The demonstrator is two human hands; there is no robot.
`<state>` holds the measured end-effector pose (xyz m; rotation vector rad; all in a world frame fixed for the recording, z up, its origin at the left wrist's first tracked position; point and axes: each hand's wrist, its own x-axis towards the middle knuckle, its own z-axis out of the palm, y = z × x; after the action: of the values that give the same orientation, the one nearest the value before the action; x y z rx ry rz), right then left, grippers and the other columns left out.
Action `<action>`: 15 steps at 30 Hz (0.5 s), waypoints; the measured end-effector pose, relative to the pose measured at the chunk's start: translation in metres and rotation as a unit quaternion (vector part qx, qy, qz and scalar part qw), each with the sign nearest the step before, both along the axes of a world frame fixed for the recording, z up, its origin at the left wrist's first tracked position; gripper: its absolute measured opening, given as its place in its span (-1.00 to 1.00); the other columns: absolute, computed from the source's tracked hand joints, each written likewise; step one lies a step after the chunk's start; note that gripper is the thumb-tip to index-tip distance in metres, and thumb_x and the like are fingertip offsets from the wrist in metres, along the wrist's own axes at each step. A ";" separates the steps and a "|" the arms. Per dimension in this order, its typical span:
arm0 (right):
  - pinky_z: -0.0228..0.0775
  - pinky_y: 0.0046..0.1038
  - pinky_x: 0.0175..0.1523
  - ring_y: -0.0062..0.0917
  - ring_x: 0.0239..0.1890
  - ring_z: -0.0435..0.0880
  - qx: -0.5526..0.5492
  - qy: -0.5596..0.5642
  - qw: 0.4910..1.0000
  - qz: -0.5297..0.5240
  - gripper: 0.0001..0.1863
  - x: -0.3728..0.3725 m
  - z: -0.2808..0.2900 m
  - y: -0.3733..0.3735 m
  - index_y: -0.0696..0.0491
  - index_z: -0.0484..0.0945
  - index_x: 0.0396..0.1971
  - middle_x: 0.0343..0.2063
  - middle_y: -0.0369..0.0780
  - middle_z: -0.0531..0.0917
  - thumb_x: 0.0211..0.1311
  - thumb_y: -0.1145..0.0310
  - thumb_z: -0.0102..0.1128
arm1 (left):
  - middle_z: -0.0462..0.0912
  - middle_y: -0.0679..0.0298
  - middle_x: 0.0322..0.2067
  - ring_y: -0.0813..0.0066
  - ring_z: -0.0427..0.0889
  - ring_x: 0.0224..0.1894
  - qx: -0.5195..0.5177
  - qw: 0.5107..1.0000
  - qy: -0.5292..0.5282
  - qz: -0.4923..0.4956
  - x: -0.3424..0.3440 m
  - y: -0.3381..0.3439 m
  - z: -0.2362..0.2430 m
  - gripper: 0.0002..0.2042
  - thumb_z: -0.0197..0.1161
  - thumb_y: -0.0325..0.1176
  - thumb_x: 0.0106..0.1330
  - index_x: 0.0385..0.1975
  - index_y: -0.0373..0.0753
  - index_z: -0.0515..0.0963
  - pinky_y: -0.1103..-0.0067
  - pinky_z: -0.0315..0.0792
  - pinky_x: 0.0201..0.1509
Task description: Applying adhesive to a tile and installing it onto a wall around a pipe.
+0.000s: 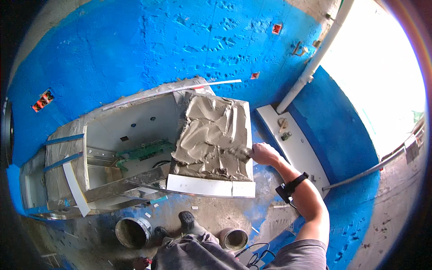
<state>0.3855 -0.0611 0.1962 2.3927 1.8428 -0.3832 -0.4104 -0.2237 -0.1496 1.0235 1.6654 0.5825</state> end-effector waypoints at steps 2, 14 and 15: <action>0.57 -0.08 -0.23 0.02 -0.39 0.71 -0.070 0.111 0.991 -0.037 -0.63 -0.015 0.011 -0.016 0.21 0.64 -0.40 -0.47 0.09 0.69 0.26 0.19 0.03 | 0.59 0.22 -0.55 0.35 0.53 -0.67 0.005 1.000 0.016 -0.019 0.001 -0.001 0.000 -0.82 0.20 -0.25 0.31 -0.49 -0.18 0.52 0.48 0.40 -0.61; 0.38 -0.45 -0.63 -0.61 -0.71 0.52 0.075 0.306 0.906 -0.281 -0.62 -0.053 0.002 -0.104 0.23 0.54 -0.46 -0.68 -0.23 0.55 0.38 0.17 0.12 | 0.46 0.38 -0.65 0.57 0.42 -0.67 -0.055 0.996 0.015 0.072 0.002 0.013 -0.006 -0.80 0.20 -0.39 0.30 -0.58 -0.24 0.46 0.55 0.28 -0.61; 0.35 -0.47 -0.64 -0.61 -0.72 0.50 0.077 0.327 0.898 -0.286 -0.62 -0.058 0.002 -0.111 0.22 0.53 -0.45 -0.68 -0.26 0.54 0.39 0.18 0.11 | 0.56 0.29 -0.63 0.52 0.53 -0.64 -0.099 0.993 -0.002 0.062 0.000 0.021 0.000 -0.90 0.25 -0.43 0.29 -0.40 -0.33 0.57 0.56 0.41 -0.57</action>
<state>0.3278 -0.1717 0.1982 3.1642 1.2952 -1.2689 -0.4100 -0.2023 -0.1496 0.7786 1.7537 0.4880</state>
